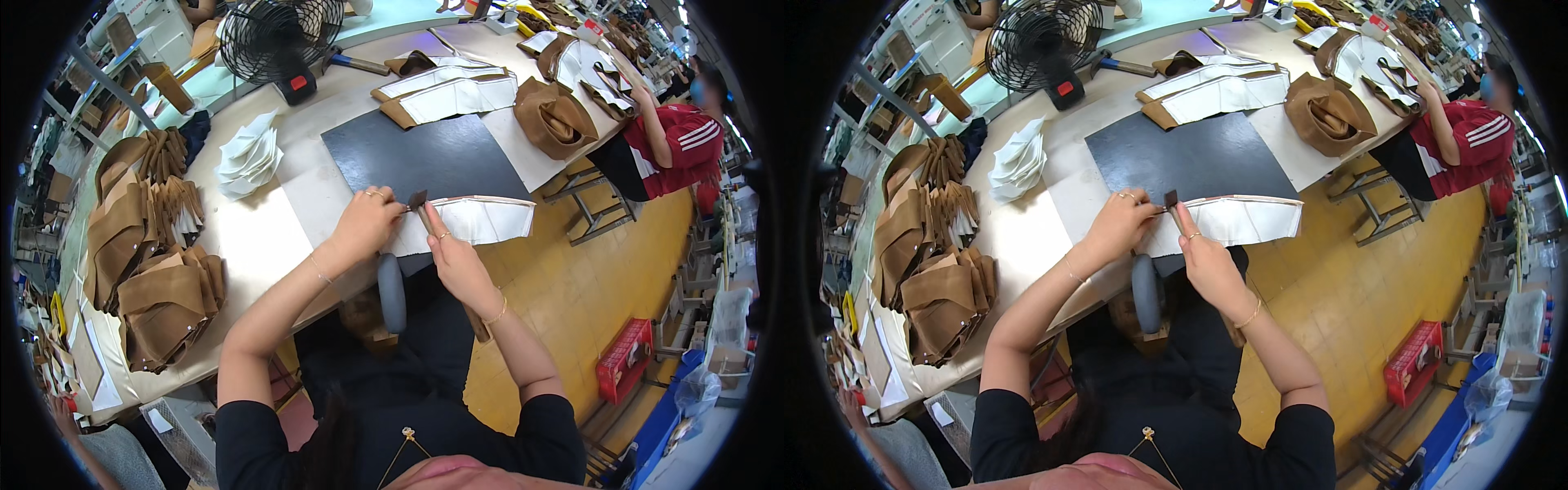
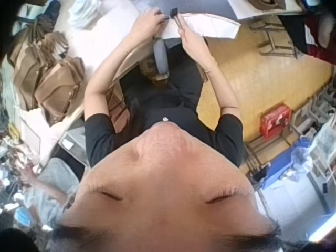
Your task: The person assembles a curved leather piece by inserting a white paper insert, then uses a wooden mallet to tap the edges on a workbench. The person repeats this process with multiple pieces, stacking the finished items on the table.
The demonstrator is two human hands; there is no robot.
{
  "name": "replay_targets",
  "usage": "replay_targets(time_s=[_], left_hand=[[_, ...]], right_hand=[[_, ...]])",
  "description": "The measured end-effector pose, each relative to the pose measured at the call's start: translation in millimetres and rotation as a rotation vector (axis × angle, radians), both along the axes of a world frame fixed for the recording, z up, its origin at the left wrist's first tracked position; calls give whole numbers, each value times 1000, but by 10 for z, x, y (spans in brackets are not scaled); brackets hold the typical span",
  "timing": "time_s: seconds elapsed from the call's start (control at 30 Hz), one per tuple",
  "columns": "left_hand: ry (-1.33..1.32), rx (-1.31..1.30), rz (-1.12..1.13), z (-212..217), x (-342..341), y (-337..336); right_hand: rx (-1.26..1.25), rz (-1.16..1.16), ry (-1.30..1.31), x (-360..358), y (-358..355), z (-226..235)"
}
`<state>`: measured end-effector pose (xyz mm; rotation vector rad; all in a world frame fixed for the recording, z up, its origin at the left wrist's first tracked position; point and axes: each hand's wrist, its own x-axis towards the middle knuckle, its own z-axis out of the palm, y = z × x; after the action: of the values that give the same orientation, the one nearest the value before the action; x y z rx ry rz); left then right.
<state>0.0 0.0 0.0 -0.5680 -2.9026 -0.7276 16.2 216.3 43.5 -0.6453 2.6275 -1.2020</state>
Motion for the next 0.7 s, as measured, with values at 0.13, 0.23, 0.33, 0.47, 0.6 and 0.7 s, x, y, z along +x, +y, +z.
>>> replay_targets(time_s=[0.13,0.23,0.33,0.47,0.6,0.7], left_hand=[[-121,238,31,70,-71,-204],[72,58,-12,23,40,-195],[122,20,11,31,112,-118],[-152,346,186,-11,173,-153],[47,279,225,-134,276,-94],[249,164,207,-192,324,-47]], right_hand=[[-3,68,-30,-120,-42,-8],[-95,11,72,6,-185,83],[54,58,-85,3,-156,52],[83,102,-127,-49,-93,83],[-144,38,186,158,-236,114],[140,144,-190,89,-221,71]])
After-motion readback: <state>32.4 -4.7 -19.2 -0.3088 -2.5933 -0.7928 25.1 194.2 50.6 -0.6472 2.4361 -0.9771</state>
